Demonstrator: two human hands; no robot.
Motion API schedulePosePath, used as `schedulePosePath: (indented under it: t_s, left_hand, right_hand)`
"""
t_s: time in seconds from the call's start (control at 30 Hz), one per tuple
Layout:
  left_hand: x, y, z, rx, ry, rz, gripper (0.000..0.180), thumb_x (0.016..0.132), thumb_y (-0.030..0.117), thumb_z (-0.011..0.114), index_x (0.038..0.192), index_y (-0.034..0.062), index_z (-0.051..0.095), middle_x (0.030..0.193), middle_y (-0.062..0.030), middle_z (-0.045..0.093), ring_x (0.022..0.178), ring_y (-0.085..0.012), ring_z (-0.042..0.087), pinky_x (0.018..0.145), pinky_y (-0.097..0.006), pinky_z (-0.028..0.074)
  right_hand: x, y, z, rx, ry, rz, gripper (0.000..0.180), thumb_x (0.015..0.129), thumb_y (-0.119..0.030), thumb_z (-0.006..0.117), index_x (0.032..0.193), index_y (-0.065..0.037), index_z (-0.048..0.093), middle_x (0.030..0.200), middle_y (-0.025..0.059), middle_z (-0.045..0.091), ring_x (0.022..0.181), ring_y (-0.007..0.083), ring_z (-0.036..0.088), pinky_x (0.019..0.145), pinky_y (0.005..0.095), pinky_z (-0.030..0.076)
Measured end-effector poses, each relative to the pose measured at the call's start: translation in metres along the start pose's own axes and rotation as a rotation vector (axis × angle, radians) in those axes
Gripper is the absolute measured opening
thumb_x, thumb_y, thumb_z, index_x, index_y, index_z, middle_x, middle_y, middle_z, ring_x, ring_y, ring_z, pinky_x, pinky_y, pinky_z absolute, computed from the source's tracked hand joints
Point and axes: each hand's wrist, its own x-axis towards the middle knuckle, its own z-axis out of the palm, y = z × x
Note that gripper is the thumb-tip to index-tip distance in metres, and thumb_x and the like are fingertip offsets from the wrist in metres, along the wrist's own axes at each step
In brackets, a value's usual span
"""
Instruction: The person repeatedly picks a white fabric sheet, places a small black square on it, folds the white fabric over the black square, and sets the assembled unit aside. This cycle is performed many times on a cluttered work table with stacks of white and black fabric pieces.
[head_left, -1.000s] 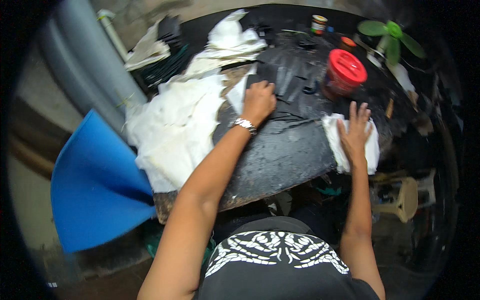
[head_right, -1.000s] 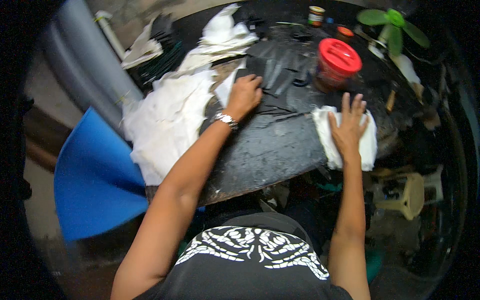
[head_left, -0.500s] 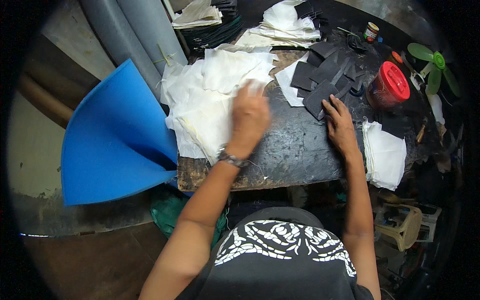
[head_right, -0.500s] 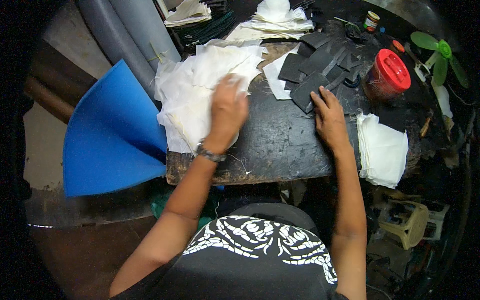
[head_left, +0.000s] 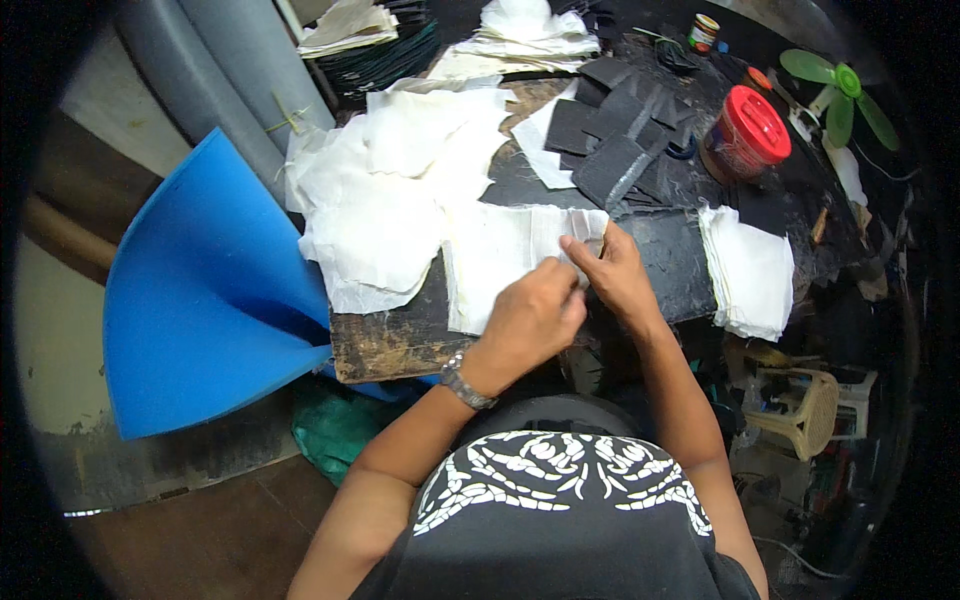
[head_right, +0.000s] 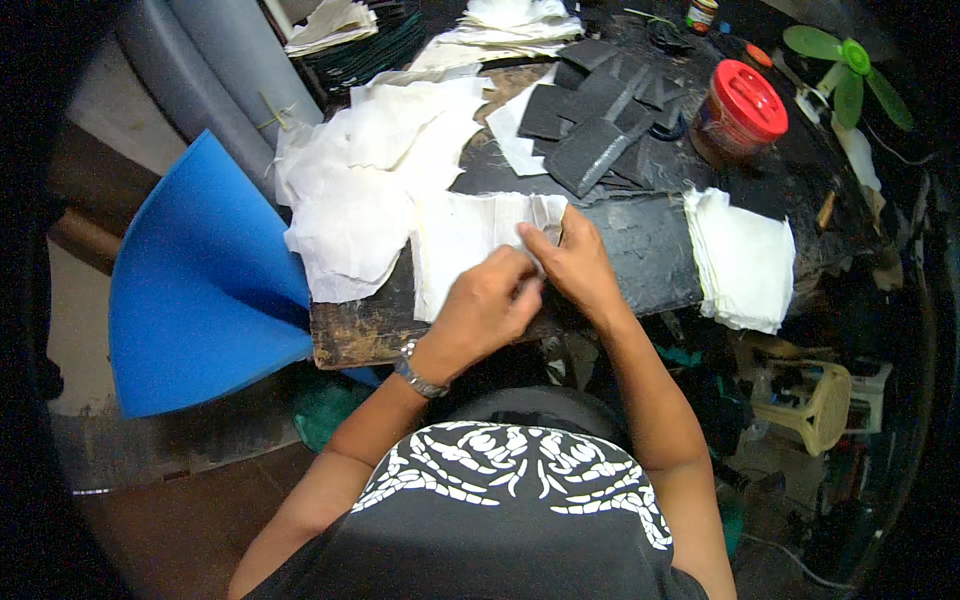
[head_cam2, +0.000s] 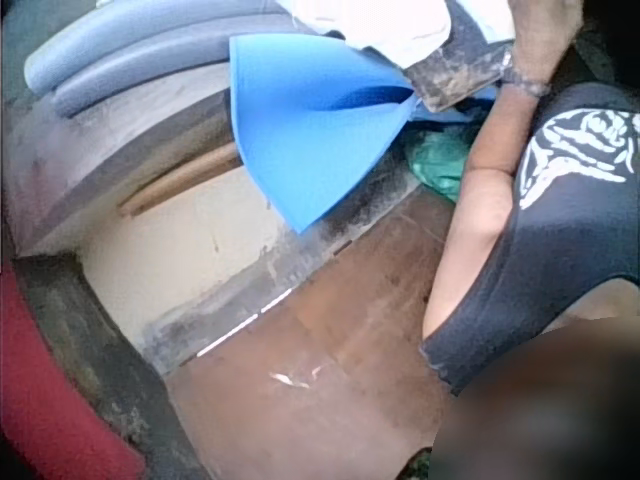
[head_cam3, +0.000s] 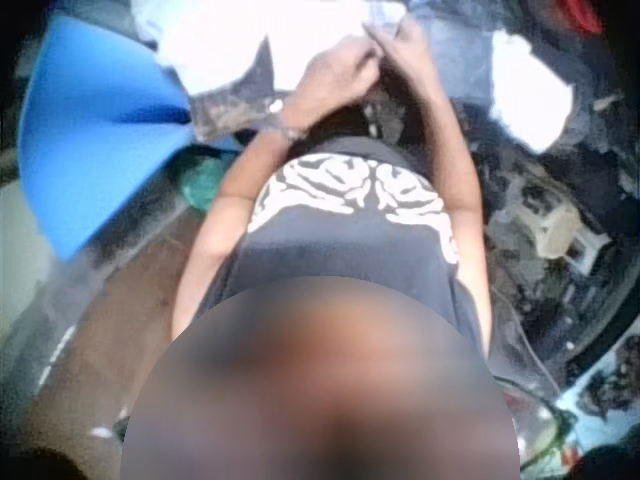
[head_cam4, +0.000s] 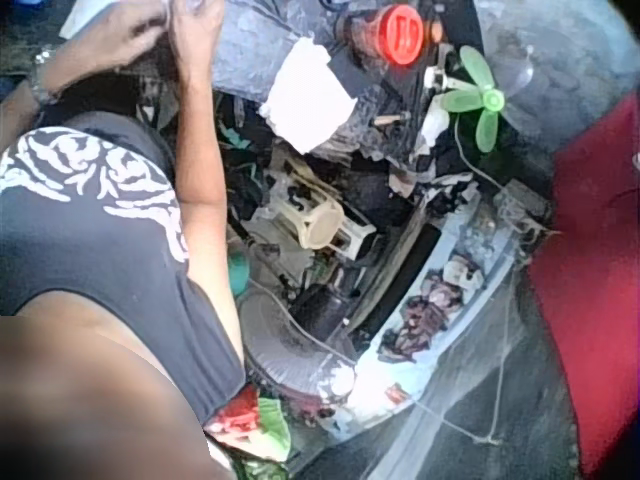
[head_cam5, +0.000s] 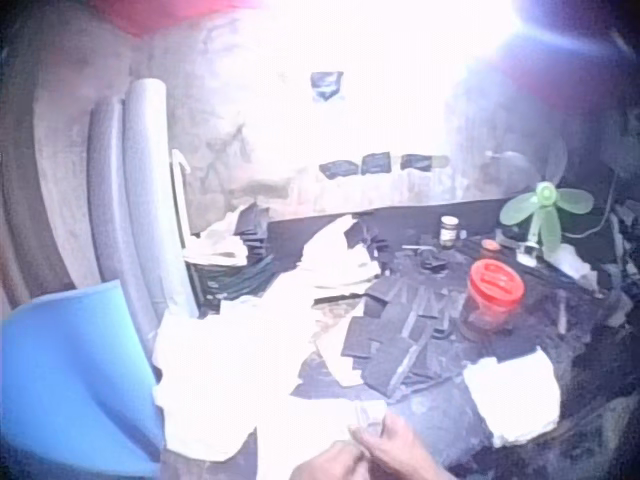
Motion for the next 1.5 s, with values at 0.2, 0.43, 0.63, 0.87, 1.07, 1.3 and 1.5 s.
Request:
schedulePosePath:
  t_s: [0.2,0.43,0.63,0.87,1.07,1.3,1.5]
  left_hand:
    - [0.003,-0.053,-0.049,0.348,0.265,-0.143,0.028,0.088,0.000,0.054,0.116,-0.0033,0.058,0.109,-0.0211,0.059,0.096,-0.0327,0.062,0.086,-0.039,0.050]
    - [0.000,-0.087,-0.046,0.209,0.158,-0.265,0.049,0.089,0.006,0.060,0.136,-0.0032,0.050,0.108,-0.0196,0.058,0.092,-0.0304,0.059,0.086,-0.038,0.049]
    - [0.019,-0.089,-0.036,0.385,0.038,-0.208,0.015,0.087,0.008,0.064,0.097,-0.0020,0.060,0.099,-0.0181,0.057,0.090,-0.0311,0.057,0.082,-0.036,0.047]
    - [0.016,-0.100,-0.065,-0.006,0.230,-0.330,0.005,0.083,0.004,0.060,0.083,0.0008,0.056,0.069,-0.0059,0.055,0.065,-0.0120,0.051,0.061,-0.029,0.045]
    - [-0.007,-0.140,-0.155,0.310,0.278,-0.521,0.009,0.082,0.007,0.061,0.086,-0.0004,0.062,0.076,-0.0107,0.066,0.064,-0.0179,0.059,0.060,-0.032,0.047]
    - [-0.007,-0.101,-0.124,1.005,0.477,-0.131,0.051,0.086,0.000,0.047,0.137,0.0000,0.049,0.133,-0.0244,0.052,0.124,-0.0392,0.048,0.108,-0.046,0.035]
    - [-0.014,-0.007,0.003,0.252,-0.380,0.278,0.053,0.096,0.034,0.057,0.144,0.0143,0.047,0.150,-0.0247,0.038,0.135,-0.0411,0.041,0.109,-0.051,0.034]
  right_hand:
    - [-0.005,0.021,-0.015,0.206,-0.039,0.198,0.020,0.094,-0.010,0.059,0.108,0.005,0.062,0.085,0.0064,0.068,0.071,0.0122,0.064,0.062,0.0284,0.052]
    - [-0.015,0.019,-0.051,0.393,-0.149,0.299,0.021,0.098,-0.014,0.059,0.113,-0.001,0.065,0.096,-0.0016,0.066,0.084,0.0057,0.060,0.075,0.0229,0.048]
    - [-0.019,0.025,-0.070,0.261,-0.139,0.198,0.020,0.098,-0.015,0.060,0.112,-0.001,0.066,0.097,-0.0013,0.066,0.086,0.0055,0.059,0.077,0.0217,0.047]
    - [-0.027,0.025,-0.090,0.155,-0.074,0.286,0.020,0.098,-0.015,0.060,0.111,0.000,0.065,0.097,-0.0010,0.065,0.086,0.0060,0.058,0.077,0.0224,0.047]
    - [-0.027,0.023,-0.122,-0.047,-0.158,0.380,0.017,0.097,-0.015,0.060,0.106,-0.001,0.064,0.079,-0.0019,0.062,0.063,0.0050,0.055,0.054,0.0218,0.044]
    - [-0.033,0.024,-0.116,0.123,-0.073,0.370,0.015,0.095,-0.013,0.063,0.103,0.000,0.063,0.070,-0.0022,0.057,0.051,0.0053,0.051,0.042,0.0205,0.039]
    - [-0.033,0.025,-0.122,-0.026,-0.064,0.394,0.016,0.093,-0.010,0.065,0.104,0.001,0.061,0.069,-0.0015,0.056,0.056,0.0066,0.054,0.046,0.0249,0.042]
